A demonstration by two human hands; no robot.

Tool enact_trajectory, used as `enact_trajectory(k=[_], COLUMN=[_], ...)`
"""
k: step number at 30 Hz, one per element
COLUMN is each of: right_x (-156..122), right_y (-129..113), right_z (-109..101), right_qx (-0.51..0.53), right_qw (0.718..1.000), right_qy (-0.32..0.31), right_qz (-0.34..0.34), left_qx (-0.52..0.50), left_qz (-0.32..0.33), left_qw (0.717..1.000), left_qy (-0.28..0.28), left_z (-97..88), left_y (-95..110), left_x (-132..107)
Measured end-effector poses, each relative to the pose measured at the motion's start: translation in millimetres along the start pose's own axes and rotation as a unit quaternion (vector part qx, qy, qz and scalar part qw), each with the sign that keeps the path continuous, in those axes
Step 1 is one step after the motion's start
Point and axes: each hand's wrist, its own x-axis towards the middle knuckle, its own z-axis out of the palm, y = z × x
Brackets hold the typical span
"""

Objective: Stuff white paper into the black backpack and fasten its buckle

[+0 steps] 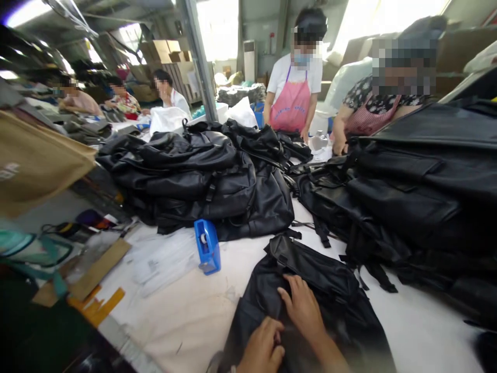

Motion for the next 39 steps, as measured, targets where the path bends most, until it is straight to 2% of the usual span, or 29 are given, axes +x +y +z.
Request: enact_trajectory(k=[2,3,5,8,11,13,15,18,23,27,31,33,36,39], right_x=[-10,-18,-40,-76,-95,-96,-91,-85,-85,-86,-86,-86,-87,-88], right_y=[0,-4,-14,-31,-41,-45,-48,-49,-51,-52,-51,-50,-49,-48], right_z=[17,23,34,47,57,60,63,65,64,63,64,64,65,66], right_qx=[-0.034,-0.054,-0.091,-0.133,-0.166,-0.182,-0.186,-0.188,-0.209,-0.220,-0.219,-0.218,-0.212,-0.204], right_qw=[0.999,0.998,0.995,0.989,0.978,0.974,0.974,0.975,0.972,0.968,0.969,0.970,0.972,0.974], right_qy=[0.020,0.026,0.028,0.051,0.100,0.117,0.120,0.108,0.105,0.112,0.105,0.100,0.093,0.094], right_qz=[0.012,0.012,-0.003,-0.041,-0.073,-0.067,-0.050,-0.040,-0.038,-0.048,-0.048,-0.045,-0.039,-0.032], left_qx=[-0.037,-0.050,-0.048,0.022,0.158,0.264,0.362,0.431,0.433,0.417,0.393,0.386,0.385,0.383], left_qz=[0.057,0.081,0.095,0.024,-0.013,-0.031,-0.060,-0.074,-0.065,-0.092,-0.074,-0.072,-0.102,-0.149], left_qw=[0.998,0.994,0.986,0.970,0.931,0.904,0.876,0.857,0.870,0.881,0.902,0.903,0.887,0.884], left_qy=[0.018,0.046,0.125,0.240,0.328,0.334,0.314,0.272,0.227,0.204,0.160,0.174,0.235,0.222], left_z=[-16.0,-29.3,-66.6,-140.6,-212.8,-247.5,-267.2,-273.1,-261.6,-252.2,-235.6,-229.1,-227.5,-230.1], left_y=[-2,-4,-18,-64,-120,-147,-160,-162,-167,-180,-178,-171,-163,-163], left_x=[-12,-19,-36,-61,-76,-76,-69,-53,-37,-41,-59,-65,-65,-56])
